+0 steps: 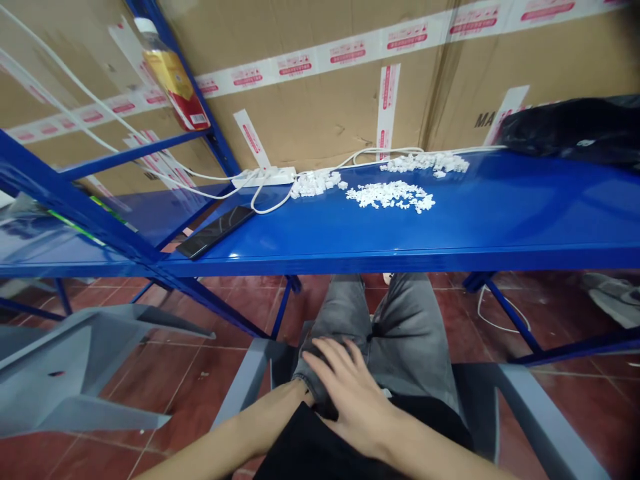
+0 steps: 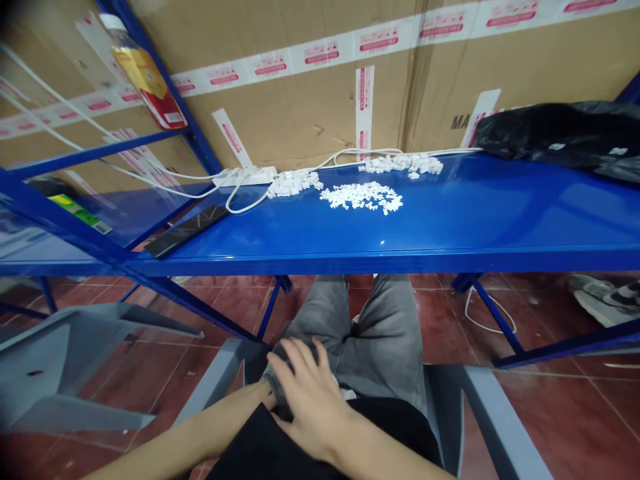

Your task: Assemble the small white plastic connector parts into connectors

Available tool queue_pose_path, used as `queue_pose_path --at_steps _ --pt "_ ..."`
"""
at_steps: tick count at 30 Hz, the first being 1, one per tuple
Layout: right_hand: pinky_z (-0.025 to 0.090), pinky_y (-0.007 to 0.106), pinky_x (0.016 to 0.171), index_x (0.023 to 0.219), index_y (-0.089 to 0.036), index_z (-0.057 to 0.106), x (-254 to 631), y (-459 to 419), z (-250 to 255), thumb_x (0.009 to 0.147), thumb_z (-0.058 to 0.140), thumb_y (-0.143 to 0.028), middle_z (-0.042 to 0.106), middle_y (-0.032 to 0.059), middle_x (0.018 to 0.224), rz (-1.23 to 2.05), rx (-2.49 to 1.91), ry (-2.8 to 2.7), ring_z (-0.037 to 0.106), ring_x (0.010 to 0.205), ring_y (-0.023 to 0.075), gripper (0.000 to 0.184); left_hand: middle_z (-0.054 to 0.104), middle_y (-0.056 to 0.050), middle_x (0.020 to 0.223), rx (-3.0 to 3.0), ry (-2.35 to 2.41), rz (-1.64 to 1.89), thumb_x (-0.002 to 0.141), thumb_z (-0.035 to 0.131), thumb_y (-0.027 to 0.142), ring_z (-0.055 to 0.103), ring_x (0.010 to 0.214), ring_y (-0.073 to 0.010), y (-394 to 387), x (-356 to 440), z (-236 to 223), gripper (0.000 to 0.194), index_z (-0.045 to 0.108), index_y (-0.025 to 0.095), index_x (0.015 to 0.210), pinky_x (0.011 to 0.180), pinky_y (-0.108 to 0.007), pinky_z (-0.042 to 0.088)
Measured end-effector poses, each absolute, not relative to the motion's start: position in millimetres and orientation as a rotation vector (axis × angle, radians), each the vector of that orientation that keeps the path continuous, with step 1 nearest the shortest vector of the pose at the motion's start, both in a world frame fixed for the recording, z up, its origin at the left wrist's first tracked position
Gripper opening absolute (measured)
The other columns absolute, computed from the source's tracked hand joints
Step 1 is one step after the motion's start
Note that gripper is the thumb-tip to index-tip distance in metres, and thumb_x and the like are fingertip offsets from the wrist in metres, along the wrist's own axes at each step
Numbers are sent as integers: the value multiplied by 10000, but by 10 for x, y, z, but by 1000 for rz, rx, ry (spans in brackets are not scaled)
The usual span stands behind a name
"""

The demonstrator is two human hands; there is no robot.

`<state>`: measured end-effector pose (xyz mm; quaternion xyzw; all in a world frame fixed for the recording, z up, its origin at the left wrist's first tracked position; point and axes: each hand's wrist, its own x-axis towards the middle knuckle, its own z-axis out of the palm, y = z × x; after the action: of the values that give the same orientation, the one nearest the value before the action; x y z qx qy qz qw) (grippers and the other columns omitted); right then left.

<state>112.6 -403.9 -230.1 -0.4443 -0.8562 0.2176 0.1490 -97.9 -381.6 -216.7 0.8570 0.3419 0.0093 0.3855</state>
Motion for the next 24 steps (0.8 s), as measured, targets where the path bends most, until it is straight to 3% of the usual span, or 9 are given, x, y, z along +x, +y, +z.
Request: queue_pose_path --at_steps 3,6,11,15,20,24 --pt "217 701 1237 1571 -260 431 850 -4020 -2381 990 703 -435 273 122 1700 538 -1400 -2460 290 1535 403 665 668 -106 1314 2123 891 65 1028 660 362 680 1133 -255 -3865 -1046 -2106 304 661 186 1276 982 -474 586" --pt "262 709 1216 1547 -237 463 736 -3958 -2472 986 715 -429 332 135 1666 493 -1650 -2412 324 1517 408 644 694 -97 1234 2043 984 165 1055 591 277 667 1156 -238 -3877 -1074 -2086 203 688 185 1208 1036 -450 544" --pt "298 691 1207 1520 -227 495 680 -3819 -2483 987 715 -434 373 133 1641 465 -1856 -2410 365 1496 395 612 698 -37 965 1900 1144 270 1031 637 346 678 907 -197 -3869 -1072 -2144 196 685 156 1031 878 -398 567" --pt "397 630 1169 1480 -222 533 666 -3809 -2417 1007 694 -412 462 132 1575 505 -1834 -2474 470 1426 355 535 685 -36 980 1811 1216 306 1031 644 387 675 859 -184 -3877 -1051 -2210 251 659 151 1115 814 -376 586" --pt "412 624 1158 1488 -226 525 787 -3903 -2380 999 701 -440 451 131 1584 546 -1817 -2503 470 1423 356 562 682 -18 912 1721 1255 271 1064 604 380 655 698 -132 -3766 -1055 -2235 264 651 138 1155 646 -283 584" --pt "433 617 1142 1464 -218 546 833 -3903 -2365 999 705 -425 496 129 1542 512 -1868 -2524 508 1389 345 534 701 -32 958 1777 1246 219 1061 612 377 681 746 -146 -3687 -1092 -2189 263 661 136 1156 701 -314 607"
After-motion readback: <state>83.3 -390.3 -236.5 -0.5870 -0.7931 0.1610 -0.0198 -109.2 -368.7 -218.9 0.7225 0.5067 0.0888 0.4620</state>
